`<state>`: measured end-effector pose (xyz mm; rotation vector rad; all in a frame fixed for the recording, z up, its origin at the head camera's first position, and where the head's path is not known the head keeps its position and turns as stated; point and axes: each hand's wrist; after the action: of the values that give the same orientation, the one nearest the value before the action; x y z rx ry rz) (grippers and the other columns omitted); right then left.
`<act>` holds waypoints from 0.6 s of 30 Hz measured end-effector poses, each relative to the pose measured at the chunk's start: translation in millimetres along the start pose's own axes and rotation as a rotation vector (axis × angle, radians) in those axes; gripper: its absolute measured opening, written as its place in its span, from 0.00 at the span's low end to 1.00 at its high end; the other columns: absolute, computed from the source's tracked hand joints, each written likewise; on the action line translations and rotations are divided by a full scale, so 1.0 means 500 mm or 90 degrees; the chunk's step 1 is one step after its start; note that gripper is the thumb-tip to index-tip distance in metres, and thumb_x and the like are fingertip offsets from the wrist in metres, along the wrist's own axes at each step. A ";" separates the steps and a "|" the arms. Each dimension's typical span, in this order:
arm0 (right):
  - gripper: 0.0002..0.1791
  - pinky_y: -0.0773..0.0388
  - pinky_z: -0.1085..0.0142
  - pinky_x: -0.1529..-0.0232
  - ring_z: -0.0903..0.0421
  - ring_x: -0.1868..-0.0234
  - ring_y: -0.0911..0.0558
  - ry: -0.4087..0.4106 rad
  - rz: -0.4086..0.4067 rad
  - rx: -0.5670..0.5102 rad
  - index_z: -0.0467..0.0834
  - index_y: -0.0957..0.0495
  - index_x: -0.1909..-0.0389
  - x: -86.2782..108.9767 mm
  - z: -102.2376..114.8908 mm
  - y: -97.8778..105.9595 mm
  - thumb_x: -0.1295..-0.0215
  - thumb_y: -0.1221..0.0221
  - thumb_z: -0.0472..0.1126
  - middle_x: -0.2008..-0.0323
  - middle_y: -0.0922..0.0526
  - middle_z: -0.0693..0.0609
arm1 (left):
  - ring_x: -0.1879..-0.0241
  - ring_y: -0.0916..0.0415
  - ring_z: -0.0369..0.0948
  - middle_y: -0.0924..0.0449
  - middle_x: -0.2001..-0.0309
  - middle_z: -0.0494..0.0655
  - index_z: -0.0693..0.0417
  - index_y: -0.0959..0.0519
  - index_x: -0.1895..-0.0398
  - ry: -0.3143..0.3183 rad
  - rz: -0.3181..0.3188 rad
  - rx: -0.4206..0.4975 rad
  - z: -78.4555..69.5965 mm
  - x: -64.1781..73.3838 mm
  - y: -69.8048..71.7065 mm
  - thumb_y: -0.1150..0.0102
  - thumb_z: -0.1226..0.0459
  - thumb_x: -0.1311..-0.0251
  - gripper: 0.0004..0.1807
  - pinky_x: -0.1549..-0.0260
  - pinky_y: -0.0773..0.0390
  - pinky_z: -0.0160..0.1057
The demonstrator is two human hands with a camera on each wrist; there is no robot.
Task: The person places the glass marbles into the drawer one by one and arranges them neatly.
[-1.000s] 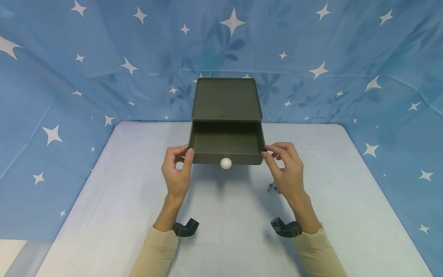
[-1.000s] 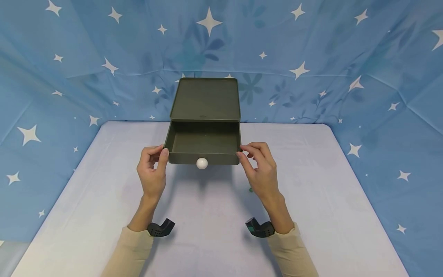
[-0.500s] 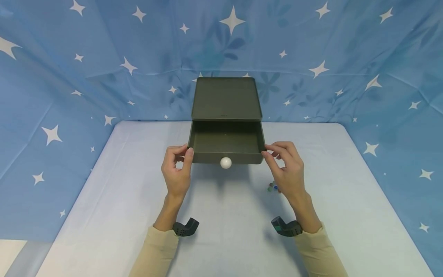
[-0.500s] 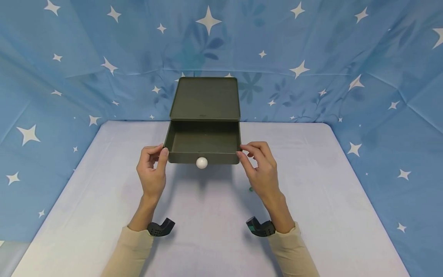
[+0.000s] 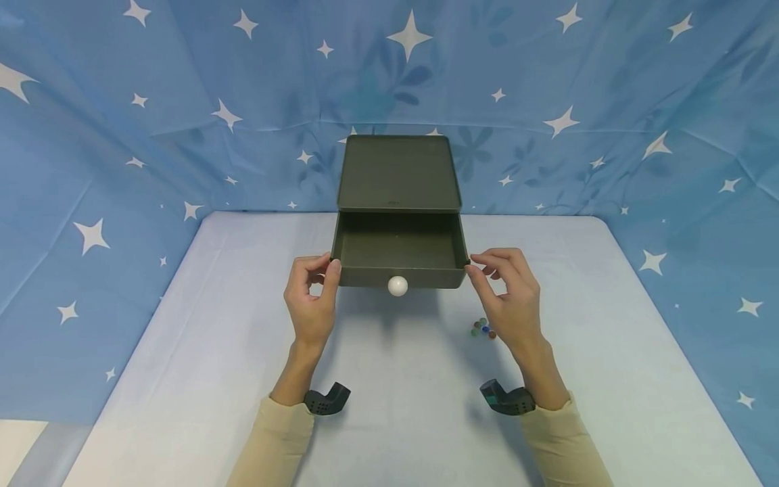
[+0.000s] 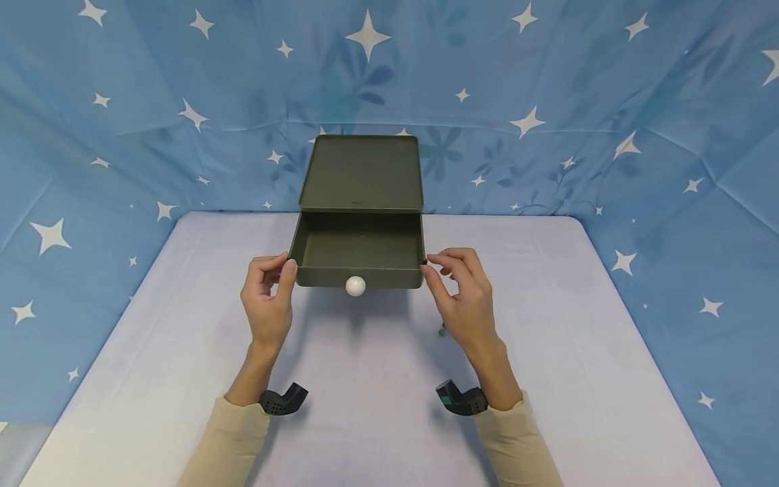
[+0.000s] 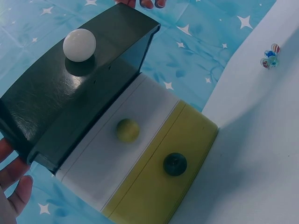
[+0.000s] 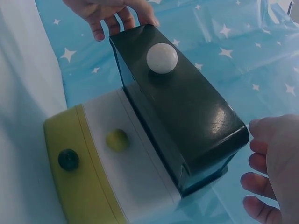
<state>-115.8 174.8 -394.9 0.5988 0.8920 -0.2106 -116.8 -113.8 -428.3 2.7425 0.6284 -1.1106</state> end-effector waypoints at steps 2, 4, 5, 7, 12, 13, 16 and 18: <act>0.15 0.28 0.75 0.58 0.50 0.63 0.21 0.000 -0.002 -0.004 0.34 0.15 0.56 0.000 -0.002 0.001 0.46 0.31 0.27 0.59 0.18 0.40 | 0.61 0.22 0.34 0.21 0.62 0.58 0.68 0.20 0.56 0.001 0.002 0.003 0.000 0.000 0.000 0.39 0.74 0.39 0.08 0.65 0.26 0.30; 0.15 0.28 0.75 0.58 0.50 0.63 0.21 0.001 -0.002 -0.003 0.34 0.16 0.55 0.000 -0.003 0.002 0.45 0.31 0.27 0.59 0.18 0.40 | 0.61 0.22 0.34 0.21 0.62 0.58 0.68 0.20 0.56 0.001 0.002 0.005 0.001 0.000 0.000 0.39 0.74 0.39 0.08 0.65 0.26 0.30; 0.15 0.28 0.75 0.58 0.50 0.63 0.21 0.001 -0.002 -0.004 0.34 0.16 0.55 0.000 -0.004 0.002 0.45 0.32 0.27 0.59 0.18 0.40 | 0.61 0.22 0.34 0.21 0.62 0.58 0.68 0.20 0.56 0.002 0.002 0.005 0.000 0.000 -0.001 0.39 0.74 0.39 0.08 0.65 0.26 0.30; 0.14 0.28 0.75 0.58 0.50 0.63 0.21 -0.002 0.000 -0.003 0.34 0.16 0.55 0.000 -0.005 0.004 0.45 0.32 0.27 0.60 0.18 0.40 | 0.61 0.22 0.34 0.21 0.62 0.58 0.67 0.20 0.56 0.003 0.001 0.005 0.000 0.000 -0.002 0.39 0.74 0.39 0.08 0.65 0.26 0.30; 0.14 0.27 0.74 0.59 0.49 0.63 0.21 -0.005 0.007 0.007 0.34 0.17 0.55 0.001 -0.010 0.007 0.43 0.33 0.28 0.60 0.18 0.40 | 0.61 0.22 0.34 0.20 0.62 0.58 0.67 0.20 0.57 0.003 -0.001 0.005 0.002 0.000 -0.002 0.39 0.74 0.39 0.08 0.65 0.26 0.30; 0.14 0.27 0.74 0.59 0.49 0.62 0.21 -0.006 0.008 0.011 0.34 0.17 0.55 0.001 -0.010 0.007 0.43 0.33 0.28 0.60 0.17 0.40 | 0.61 0.22 0.34 0.20 0.62 0.59 0.67 0.20 0.57 0.003 -0.001 0.005 0.001 0.000 -0.002 0.39 0.74 0.39 0.08 0.65 0.26 0.30; 0.13 0.27 0.74 0.59 0.49 0.62 0.21 -0.011 0.012 0.023 0.34 0.17 0.55 0.001 -0.013 0.009 0.42 0.33 0.28 0.60 0.17 0.40 | 0.61 0.22 0.34 0.20 0.62 0.59 0.68 0.20 0.57 0.004 -0.002 0.005 0.001 0.000 -0.002 0.39 0.74 0.39 0.08 0.65 0.26 0.31; 0.13 0.28 0.74 0.59 0.50 0.62 0.21 -0.014 0.013 0.028 0.34 0.17 0.54 0.002 -0.016 0.011 0.42 0.34 0.28 0.60 0.17 0.40 | 0.61 0.22 0.33 0.20 0.62 0.58 0.68 0.20 0.57 0.004 -0.002 0.001 0.000 0.001 -0.001 0.39 0.74 0.39 0.08 0.65 0.26 0.30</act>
<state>-118.4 183.7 -397.2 0.6456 0.8609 -0.2185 -116.9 -113.4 -428.6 2.7483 0.6334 -1.1052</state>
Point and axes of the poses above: each hand's wrist, its own x-axis away from the middle knuckle, its own y-axis out of the back of the hand, z = x × y
